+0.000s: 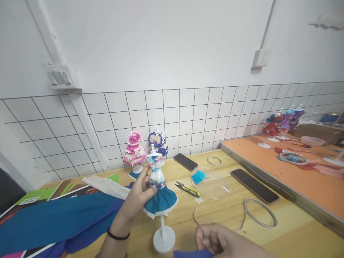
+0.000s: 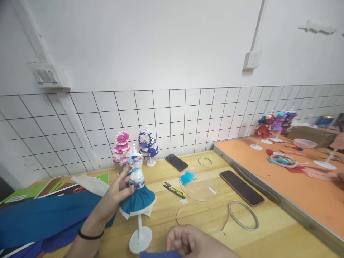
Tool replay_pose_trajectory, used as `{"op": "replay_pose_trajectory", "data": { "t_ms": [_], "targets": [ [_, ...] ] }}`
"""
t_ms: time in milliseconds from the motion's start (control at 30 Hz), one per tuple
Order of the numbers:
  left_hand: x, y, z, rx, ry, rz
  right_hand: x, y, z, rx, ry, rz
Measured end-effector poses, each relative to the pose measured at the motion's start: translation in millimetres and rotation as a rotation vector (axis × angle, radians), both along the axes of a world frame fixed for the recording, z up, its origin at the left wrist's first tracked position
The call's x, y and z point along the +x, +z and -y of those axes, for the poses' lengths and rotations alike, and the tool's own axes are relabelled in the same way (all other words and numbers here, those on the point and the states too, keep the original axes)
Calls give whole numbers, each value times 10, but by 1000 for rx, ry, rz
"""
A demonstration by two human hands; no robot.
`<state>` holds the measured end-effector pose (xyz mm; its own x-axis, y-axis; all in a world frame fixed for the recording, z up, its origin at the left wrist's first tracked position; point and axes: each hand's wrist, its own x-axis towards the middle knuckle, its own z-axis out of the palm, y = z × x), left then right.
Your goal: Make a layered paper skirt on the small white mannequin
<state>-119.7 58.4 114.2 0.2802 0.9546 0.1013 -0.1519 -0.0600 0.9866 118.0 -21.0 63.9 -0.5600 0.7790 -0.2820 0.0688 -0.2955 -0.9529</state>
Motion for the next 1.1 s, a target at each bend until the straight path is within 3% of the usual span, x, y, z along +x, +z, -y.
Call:
{"op": "replay_pose_trajectory", "data": {
  "t_ms": [100, 200, 300, 467, 800, 1100],
  "targets": [
    [183, -89, 22, -3, -145, 37, 160, 156, -50, -30, 11, -127],
    [321, -154, 40, -12, -210, 17, 288, 281, -126, 14, 64, -167],
    [369, -164, 59, -17, -221, 10, 378, 395, -215, 104, 73, -122],
    [362, -134, 87, -52, -194, 11, 437, 545, -363, 158, -25, 5],
    [348, -138, 46, -38, -191, 17, 265, 632, -616, 245, -44, -54],
    [387, -147, 86, 116, -85, -198, 124, 605, -657, 254, -34, -99]
  ]
}}
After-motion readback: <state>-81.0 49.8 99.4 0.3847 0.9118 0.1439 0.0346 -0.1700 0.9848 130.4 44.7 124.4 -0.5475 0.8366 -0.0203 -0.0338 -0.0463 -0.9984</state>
